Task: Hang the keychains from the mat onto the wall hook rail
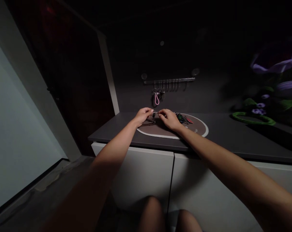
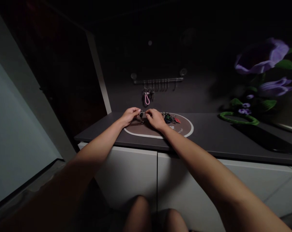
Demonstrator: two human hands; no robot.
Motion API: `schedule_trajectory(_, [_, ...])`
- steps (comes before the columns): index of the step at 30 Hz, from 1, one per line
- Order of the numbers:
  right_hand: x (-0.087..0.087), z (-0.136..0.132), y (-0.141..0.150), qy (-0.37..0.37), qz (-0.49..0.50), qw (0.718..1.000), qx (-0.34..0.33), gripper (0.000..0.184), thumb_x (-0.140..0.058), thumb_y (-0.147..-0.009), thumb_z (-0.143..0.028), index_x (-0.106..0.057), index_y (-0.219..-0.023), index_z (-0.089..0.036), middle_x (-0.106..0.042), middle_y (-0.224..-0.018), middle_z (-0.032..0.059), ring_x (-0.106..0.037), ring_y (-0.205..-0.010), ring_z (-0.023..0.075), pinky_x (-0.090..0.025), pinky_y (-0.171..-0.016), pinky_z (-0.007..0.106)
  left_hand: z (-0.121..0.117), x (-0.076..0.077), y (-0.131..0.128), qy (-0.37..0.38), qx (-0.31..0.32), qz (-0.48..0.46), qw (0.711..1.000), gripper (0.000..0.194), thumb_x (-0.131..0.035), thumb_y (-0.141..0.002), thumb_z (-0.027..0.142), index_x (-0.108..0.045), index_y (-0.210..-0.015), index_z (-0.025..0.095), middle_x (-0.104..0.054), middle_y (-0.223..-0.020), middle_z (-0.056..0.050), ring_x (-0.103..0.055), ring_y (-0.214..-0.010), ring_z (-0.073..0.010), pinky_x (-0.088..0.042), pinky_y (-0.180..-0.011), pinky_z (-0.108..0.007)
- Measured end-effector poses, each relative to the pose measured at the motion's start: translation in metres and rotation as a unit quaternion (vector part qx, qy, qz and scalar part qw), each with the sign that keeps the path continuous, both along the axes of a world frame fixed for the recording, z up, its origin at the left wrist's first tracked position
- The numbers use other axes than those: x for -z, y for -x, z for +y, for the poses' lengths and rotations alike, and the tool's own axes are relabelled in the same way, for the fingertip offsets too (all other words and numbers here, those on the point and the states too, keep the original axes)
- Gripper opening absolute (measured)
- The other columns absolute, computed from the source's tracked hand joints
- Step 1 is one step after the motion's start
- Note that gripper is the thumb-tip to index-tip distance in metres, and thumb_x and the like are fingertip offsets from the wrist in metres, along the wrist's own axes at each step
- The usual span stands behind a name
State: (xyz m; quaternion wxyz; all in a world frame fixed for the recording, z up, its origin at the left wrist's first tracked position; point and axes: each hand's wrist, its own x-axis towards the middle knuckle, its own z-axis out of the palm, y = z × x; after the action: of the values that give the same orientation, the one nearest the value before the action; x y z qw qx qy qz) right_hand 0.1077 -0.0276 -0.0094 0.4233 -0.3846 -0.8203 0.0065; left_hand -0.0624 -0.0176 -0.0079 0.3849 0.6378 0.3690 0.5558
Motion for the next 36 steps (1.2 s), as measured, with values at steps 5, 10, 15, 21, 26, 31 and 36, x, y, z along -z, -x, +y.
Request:
schedule_trajectory(5, [0.001, 0.001, 0.002, 0.009, 0.026, 0.999, -0.040, 0.020, -0.048, -0.081, -0.029, -0.061, -0.091, -0.018, -0.061, -0.089, 0.0062, -0.053, -0.085, 0.0156, -0.040, -0.077, 0.026, 0.001, 0.002, -0.004, 0.018, 0.036, -0.028, 0.999, 0.032, -0.067, -0.064, 0.039, -0.055, -0.076, 0.011, -0.052, -0.063, 0.003, -0.045, -0.056, -0.0047, -0.037, -0.058, -0.020])
schedule_trajectory(10, [0.003, 0.004, 0.002, 0.023, 0.048, 0.996, -0.068, 0.019, -0.050, -0.080, -0.031, -0.062, -0.089, -0.019, -0.060, -0.088, 0.0052, -0.053, -0.083, 0.0150, -0.040, -0.077, 0.026, -0.001, 0.002, -0.008, 0.021, 0.038, -0.020, 0.999, 0.035, -0.067, -0.063, 0.041, -0.055, -0.076, 0.012, -0.052, -0.065, 0.003, -0.045, -0.057, -0.0047, -0.037, -0.059, -0.020])
schedule_trajectory(15, [0.002, 0.004, 0.000, 0.024, 0.055, 0.996, -0.067, 0.018, -0.050, -0.080, -0.030, -0.063, -0.085, -0.019, -0.062, -0.087, 0.0047, -0.055, -0.083, 0.0148, -0.040, -0.078, 0.026, -0.001, 0.002, -0.009, 0.009, 0.047, -0.020, 0.999, 0.035, -0.067, -0.063, 0.042, -0.055, -0.077, 0.012, -0.053, -0.068, 0.003, -0.045, -0.059, -0.0051, -0.037, -0.059, -0.020])
schedule_trajectory(21, [0.001, 0.005, -0.003, 0.038, 0.097, 0.992, -0.066, 0.019, -0.051, -0.079, -0.030, -0.065, -0.082, -0.018, -0.064, -0.085, 0.0052, -0.056, -0.084, 0.0156, -0.040, -0.079, 0.027, 0.002, 0.005, -0.009, 0.006, 0.073, -0.047, 0.996, 0.038, -0.069, -0.060, 0.042, -0.054, -0.077, 0.012, -0.052, -0.067, 0.003, -0.045, -0.057, -0.0044, -0.036, -0.057, -0.020])
schedule_trajectory(26, [0.001, 0.007, -0.004, 0.048, 0.124, 0.989, -0.061, 0.019, -0.050, -0.079, -0.031, -0.065, -0.081, -0.019, -0.065, -0.085, 0.0044, -0.057, -0.084, 0.0151, -0.041, -0.079, 0.027, -0.001, 0.005, -0.011, -0.005, 0.067, -0.024, 0.997, 0.039, -0.068, -0.060, 0.045, -0.054, -0.076, 0.012, -0.052, -0.066, 0.003, -0.045, -0.057, -0.0053, -0.036, -0.057, -0.020])
schedule_trajectory(31, [0.001, 0.004, -0.004, 0.072, 0.155, 0.983, -0.065, 0.019, -0.050, -0.078, -0.032, -0.062, -0.080, -0.018, -0.064, -0.083, 0.0034, -0.057, -0.079, 0.0135, -0.042, -0.074, 0.025, -0.005, 0.003, -0.013, -0.037, 0.033, 0.023, 0.998, 0.035, -0.064, -0.064, 0.044, -0.055, -0.079, 0.013, -0.054, -0.067, 0.002, -0.047, -0.060, -0.0071, -0.038, -0.060, -0.021])
schedule_trajectory(36, [0.001, 0.009, -0.008, 0.069, 0.197, 0.976, -0.067, 0.022, -0.050, -0.076, -0.038, -0.058, -0.079, -0.017, -0.061, -0.077, 0.0018, -0.054, -0.072, 0.0121, -0.042, -0.071, 0.025, -0.003, 0.004, -0.015, -0.088, -0.044, 0.088, 0.991, 0.024, -0.057, -0.071, 0.036, -0.057, -0.080, 0.014, -0.058, -0.072, 0.000, -0.051, -0.066, -0.0100, -0.039, -0.064, -0.022])
